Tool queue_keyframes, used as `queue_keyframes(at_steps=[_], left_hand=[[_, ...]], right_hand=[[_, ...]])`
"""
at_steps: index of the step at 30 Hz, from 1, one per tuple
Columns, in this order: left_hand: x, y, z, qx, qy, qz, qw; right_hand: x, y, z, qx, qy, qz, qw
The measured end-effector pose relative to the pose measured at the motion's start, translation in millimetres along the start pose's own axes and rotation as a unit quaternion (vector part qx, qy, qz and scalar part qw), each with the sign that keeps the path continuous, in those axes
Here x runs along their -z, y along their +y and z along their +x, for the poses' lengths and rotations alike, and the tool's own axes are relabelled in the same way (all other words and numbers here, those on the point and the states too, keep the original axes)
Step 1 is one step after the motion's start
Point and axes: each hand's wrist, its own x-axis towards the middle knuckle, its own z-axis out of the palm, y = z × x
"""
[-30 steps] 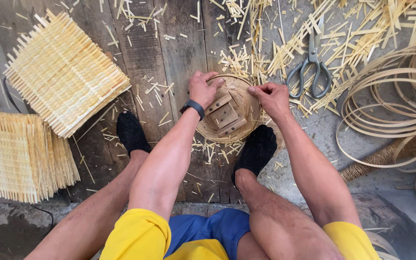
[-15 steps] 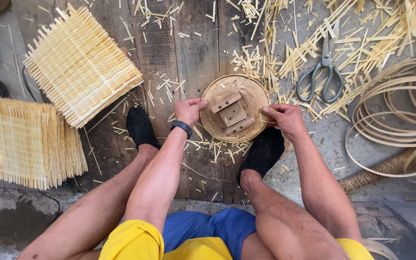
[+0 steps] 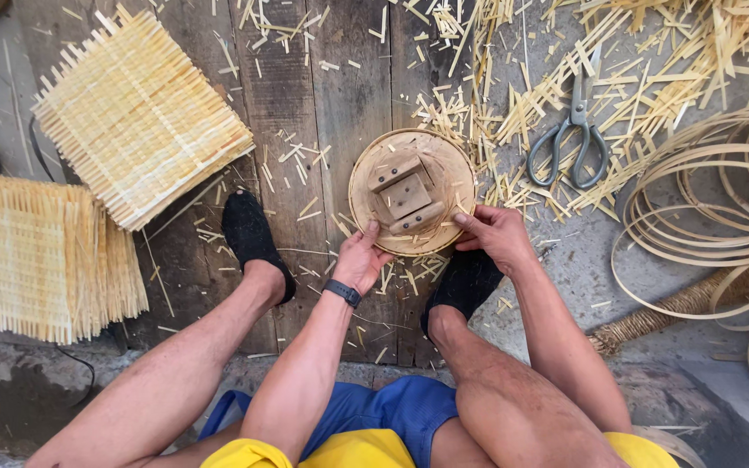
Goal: The person sits on the floor and repeatedly places a circular bamboo frame onto a square woven mat, then uses shears to trim the excess matting around the frame. The finished circular trays are stacked nearby.
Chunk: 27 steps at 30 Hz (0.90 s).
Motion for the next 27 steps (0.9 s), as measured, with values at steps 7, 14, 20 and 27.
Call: queue_keyframes(at_steps=[7,14,20,27], left_hand=[[2,-15,12,-0.028,0.056,0.025,0.998],[-22,18,-23,-0.032,0.005,0.126,0.992],[-75,88,-80,-0.343,-0.06,0.515,0.783],[-159,92,-110,-0.384,-0.017,0.591,0.709]], right_hand=[[-5,10,5,-0.013,0.061,-0.054,0.997],[-10,0,-10,0.077,0.078,-0.126,0.986],[-31,-39,-37,0.201,-0.008,-0.083,0.976],[-66,-54,-38,0.141,0.049,-0.003,0.989]])
